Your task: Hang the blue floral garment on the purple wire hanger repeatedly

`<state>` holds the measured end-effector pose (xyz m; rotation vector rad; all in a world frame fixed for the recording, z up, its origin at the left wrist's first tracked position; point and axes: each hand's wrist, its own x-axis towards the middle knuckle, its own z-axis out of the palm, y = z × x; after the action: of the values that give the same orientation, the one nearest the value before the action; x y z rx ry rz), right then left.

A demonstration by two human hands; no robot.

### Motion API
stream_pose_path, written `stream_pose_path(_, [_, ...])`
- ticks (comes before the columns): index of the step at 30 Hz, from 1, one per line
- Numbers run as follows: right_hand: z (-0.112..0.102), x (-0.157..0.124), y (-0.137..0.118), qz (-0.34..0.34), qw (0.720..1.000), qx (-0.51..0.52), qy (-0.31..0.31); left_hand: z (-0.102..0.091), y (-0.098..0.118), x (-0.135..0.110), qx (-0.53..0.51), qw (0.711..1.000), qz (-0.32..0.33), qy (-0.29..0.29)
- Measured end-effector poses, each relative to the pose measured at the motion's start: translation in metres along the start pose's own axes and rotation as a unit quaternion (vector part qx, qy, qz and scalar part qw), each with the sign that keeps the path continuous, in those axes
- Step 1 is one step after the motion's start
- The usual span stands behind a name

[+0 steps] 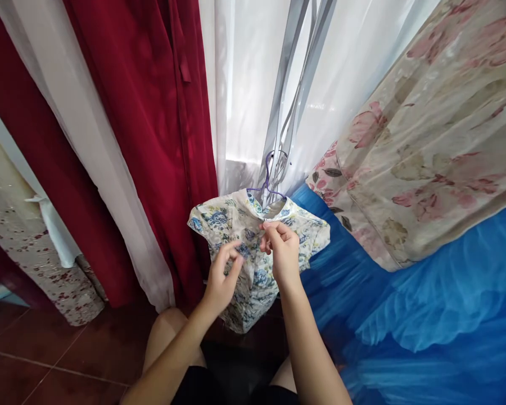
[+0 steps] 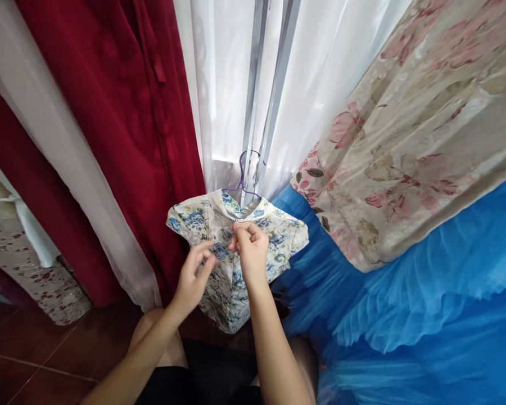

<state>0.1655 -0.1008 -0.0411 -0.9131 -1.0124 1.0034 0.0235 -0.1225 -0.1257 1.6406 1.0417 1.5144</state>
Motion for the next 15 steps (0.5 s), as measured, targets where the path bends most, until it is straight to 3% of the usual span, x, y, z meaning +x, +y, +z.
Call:
stream_pose_path(4, [-0.006, -0.001, -0.011, -0.023, 0.999, -0.028, -0.018, 0.000, 0.059, 0.071, 0.118, 0.980, 0.153, -0.056])
stream_pose_path(6, [-0.007, 0.001, -0.012, -0.044, 0.998, -0.039, -0.023, 0.006, 0.077, 0.087, 0.177, 0.962, 0.195, -0.076])
stream_pose_path(8, [-0.009, 0.005, -0.002, -0.059, 0.997, -0.046, -0.015, 0.010, 0.088, 0.092, 0.196, 0.951, 0.232, -0.057])
stream_pose_path(10, [-0.012, 0.008, 0.018, -0.046, 0.997, -0.065, -0.012, 0.006, 0.092, 0.097, 0.192, 0.946, 0.261, 0.009])
stream_pose_path(12, [-0.018, 0.006, 0.041, -0.013, 0.996, -0.088, -0.022, -0.009, 0.087, 0.109, 0.163, 0.946, 0.258, 0.112])
stream_pose_path(15, [-0.025, -0.008, 0.063, 0.031, 0.995, -0.080, -0.051, -0.047, 0.058, 0.137, 0.032, 0.952, 0.170, 0.254])
